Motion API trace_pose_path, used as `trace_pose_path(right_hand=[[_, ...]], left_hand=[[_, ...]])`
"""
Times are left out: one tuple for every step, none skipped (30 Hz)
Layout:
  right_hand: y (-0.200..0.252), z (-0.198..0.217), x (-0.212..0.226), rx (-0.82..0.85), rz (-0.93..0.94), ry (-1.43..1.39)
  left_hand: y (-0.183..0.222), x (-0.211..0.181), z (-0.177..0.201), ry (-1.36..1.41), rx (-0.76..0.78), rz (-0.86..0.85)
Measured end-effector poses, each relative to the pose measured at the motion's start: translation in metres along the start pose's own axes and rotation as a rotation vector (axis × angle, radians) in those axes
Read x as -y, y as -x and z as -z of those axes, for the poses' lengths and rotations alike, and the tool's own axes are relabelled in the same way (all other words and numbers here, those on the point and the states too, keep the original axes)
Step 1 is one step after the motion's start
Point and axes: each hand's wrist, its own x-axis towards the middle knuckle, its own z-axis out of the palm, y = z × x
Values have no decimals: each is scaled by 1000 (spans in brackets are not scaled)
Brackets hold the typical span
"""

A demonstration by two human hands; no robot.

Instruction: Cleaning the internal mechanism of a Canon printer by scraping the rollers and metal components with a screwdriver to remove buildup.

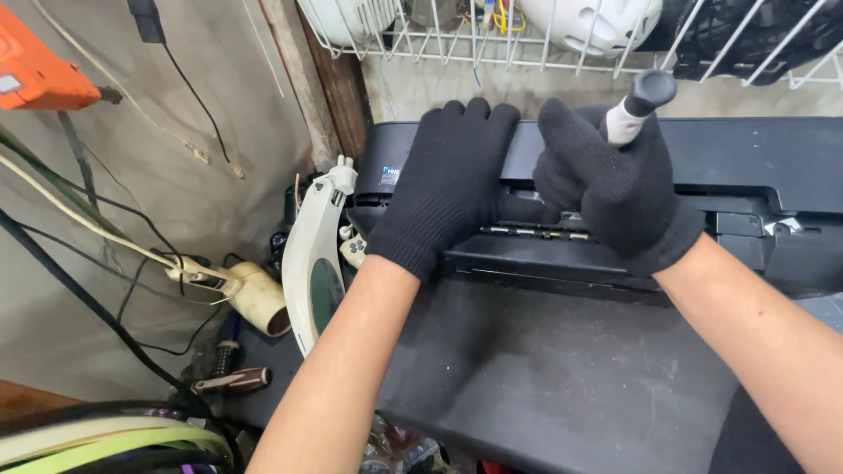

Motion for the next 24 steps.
trace_pose_path(right_hand=[[-1,5,-3,0,1,2],[-1,10,-6,76,-2,-28],[-2,13,-9,156,-6,-61],[-3,15,-9,160,-6,-62],[-4,17,-9,215,5,-88],[-5,18,-10,270,15,-113],[-7,18,-9,271,13,-115],[-9,19,-8,324,-20,-129],[-10,21,-7,375,-53,-141],[-11,24,-10,373,-56,-140],[-13,26,-12,394,-93,-130],[-16,28,-14,414,-131,-120],[-15,27,-11,416,-127,-120],[-14,27,-8,415,-149,49],[-12,27,-4,411,-175,219],[-8,23,0,412,-174,219],[-5,20,5,351,-62,255],[-1,17,9,288,50,290],[0,15,11,286,48,292],[0,14,12,147,126,342],[3,12,12,11,197,389],[6,7,16,12,191,390],[6,2,20,-15,177,338],[7,-4,24,-42,162,287]], left_hand=[[0,0,0,1,-2,0],[-1,0,0,-10,-5,-3],[1,0,1,-23,-6,-2],[1,0,0,-24,-7,1],[2,0,0,-21,-14,-1],[3,0,-1,-19,-22,-4],[4,1,1,-18,-20,-2],[5,1,3,4,-28,-4],[5,-1,3,27,-38,-8],[5,-1,2,30,-37,-8],[6,0,2,17,-39,-12],[6,1,3,5,-42,-17],[6,2,2,0,-44,-18],[5,2,1,-5,-62,-26],[6,2,0,-7,-79,-34],[6,2,2,-8,-79,-33],[5,2,3,17,-64,-27],[4,1,4,42,-50,-21],[3,2,3,44,-50,-23],[2,3,3,35,-38,-32],[3,3,1,28,-22,-38],[3,2,0,33,-19,-35],[2,3,-1,20,5,-21],[1,4,-1,7,29,-7]])
